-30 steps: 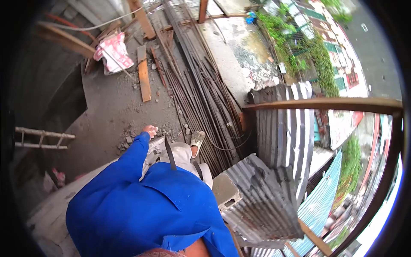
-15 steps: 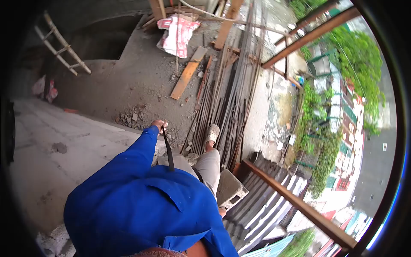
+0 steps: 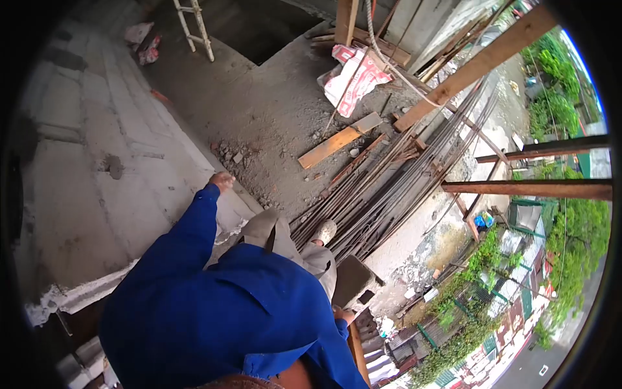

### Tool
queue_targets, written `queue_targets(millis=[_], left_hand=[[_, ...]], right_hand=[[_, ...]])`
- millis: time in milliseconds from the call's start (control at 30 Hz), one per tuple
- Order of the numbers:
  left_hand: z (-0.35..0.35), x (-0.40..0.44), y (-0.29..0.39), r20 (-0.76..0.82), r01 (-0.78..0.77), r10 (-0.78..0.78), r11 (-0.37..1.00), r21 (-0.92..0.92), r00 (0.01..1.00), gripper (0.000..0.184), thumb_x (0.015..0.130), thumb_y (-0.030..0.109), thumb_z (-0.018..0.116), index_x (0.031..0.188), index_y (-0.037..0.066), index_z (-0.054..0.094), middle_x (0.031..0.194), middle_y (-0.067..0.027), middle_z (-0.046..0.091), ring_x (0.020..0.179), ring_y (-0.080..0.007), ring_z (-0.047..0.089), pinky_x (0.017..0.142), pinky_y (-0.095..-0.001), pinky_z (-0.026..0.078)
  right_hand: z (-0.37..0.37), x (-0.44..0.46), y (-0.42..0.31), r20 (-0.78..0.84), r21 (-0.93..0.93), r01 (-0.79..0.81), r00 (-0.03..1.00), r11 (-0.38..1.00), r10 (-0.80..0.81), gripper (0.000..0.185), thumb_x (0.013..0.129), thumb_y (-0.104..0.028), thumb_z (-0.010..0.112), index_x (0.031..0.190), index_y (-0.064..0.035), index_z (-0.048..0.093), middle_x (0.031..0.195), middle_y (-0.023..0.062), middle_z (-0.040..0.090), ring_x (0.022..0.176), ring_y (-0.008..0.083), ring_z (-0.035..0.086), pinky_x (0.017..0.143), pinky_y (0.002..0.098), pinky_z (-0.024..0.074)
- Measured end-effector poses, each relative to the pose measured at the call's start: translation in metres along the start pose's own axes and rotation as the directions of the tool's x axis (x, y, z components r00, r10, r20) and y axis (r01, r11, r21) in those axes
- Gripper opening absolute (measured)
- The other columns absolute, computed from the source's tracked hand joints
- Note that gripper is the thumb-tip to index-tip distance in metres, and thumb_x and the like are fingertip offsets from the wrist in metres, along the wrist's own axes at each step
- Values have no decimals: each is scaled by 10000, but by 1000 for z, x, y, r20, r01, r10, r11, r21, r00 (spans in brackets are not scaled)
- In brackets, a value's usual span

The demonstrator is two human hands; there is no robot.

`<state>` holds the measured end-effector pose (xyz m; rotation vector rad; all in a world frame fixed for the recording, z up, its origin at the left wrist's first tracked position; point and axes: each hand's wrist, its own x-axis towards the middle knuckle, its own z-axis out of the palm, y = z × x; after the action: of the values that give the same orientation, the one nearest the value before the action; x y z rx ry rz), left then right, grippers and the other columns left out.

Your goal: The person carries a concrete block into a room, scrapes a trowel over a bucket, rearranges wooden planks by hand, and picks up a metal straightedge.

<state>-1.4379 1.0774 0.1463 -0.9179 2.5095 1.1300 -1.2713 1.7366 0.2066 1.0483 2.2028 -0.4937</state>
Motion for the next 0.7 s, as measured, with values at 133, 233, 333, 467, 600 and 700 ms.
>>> queue_targets(millis=[133, 233, 333, 467, 600, 700], left_hand=[[-41, -17, -15, -74, 255, -264, 960, -115, 962, 361, 738, 406, 656, 809, 53, 626, 788, -131, 637, 692, -262, 610, 647, -364, 486], [-56, -24, -25, 86, 373, -381, 790, -488, 920, 442, 727, 464, 665, 863, 48, 605, 752, -100, 623, 584, -195, 591, 520, -347, 493], [-42, -10, -32, -53, 442, -473, 853, -279, 879, 349, 767, 376, 643, 901, 56, 602, 812, -100, 630, 683, -221, 610, 601, -366, 499], [7, 61, -138, 64, 19, -43, 944, 329, 997, 242, 821, 275, 570, 958, 77, 604, 912, -106, 626, 839, -256, 601, 731, -383, 486], [-4, 51, -137, 153, 180, -197, 977, 115, 969, 294, 861, 299, 493, 1066, 104, 574, 987, -121, 606, 924, -263, 576, 819, -384, 458], [-35, 68, -105, 171, 619, -665, 526, -582, 727, 351, 833, 329, 577, 1035, 41, 567, 946, -107, 614, 731, -248, 621, 657, -362, 507]], right_hand=[[-36, 47, -46, -12, -225, 132, 990, 966, -138, 522, 508, -334, 756, 848, 39, 625, 888, 230, 622, 875, 354, 589, 822, 409, 445], [-53, 73, -82, -20, -303, 149, 987, 941, -162, 532, 520, -351, 749, 855, 43, 624, 894, 233, 620, 889, 357, 587, 821, 402, 449], [-74, 79, -135, -32, -307, 176, 980, 935, -195, 529, 524, -361, 752, 839, 44, 627, 877, 232, 623, 872, 357, 592, 808, 404, 454], [-98, 71, -221, 6, -440, 336, 928, 833, -371, 541, 533, -398, 742, 828, 43, 631, 880, 226, 625, 881, 353, 593, 812, 398, 454], [-77, 123, -263, 31, -513, 373, 908, 774, -417, 591, 546, -445, 728, 910, 13, 637, 964, 232, 605, 946, 347, 570, 837, 392, 445], [-56, 152, -324, 135, -648, 465, 850, 604, -509, 609, 548, -458, 726, 935, 3, 636, 980, 229, 602, 953, 342, 567, 837, 388, 445]])
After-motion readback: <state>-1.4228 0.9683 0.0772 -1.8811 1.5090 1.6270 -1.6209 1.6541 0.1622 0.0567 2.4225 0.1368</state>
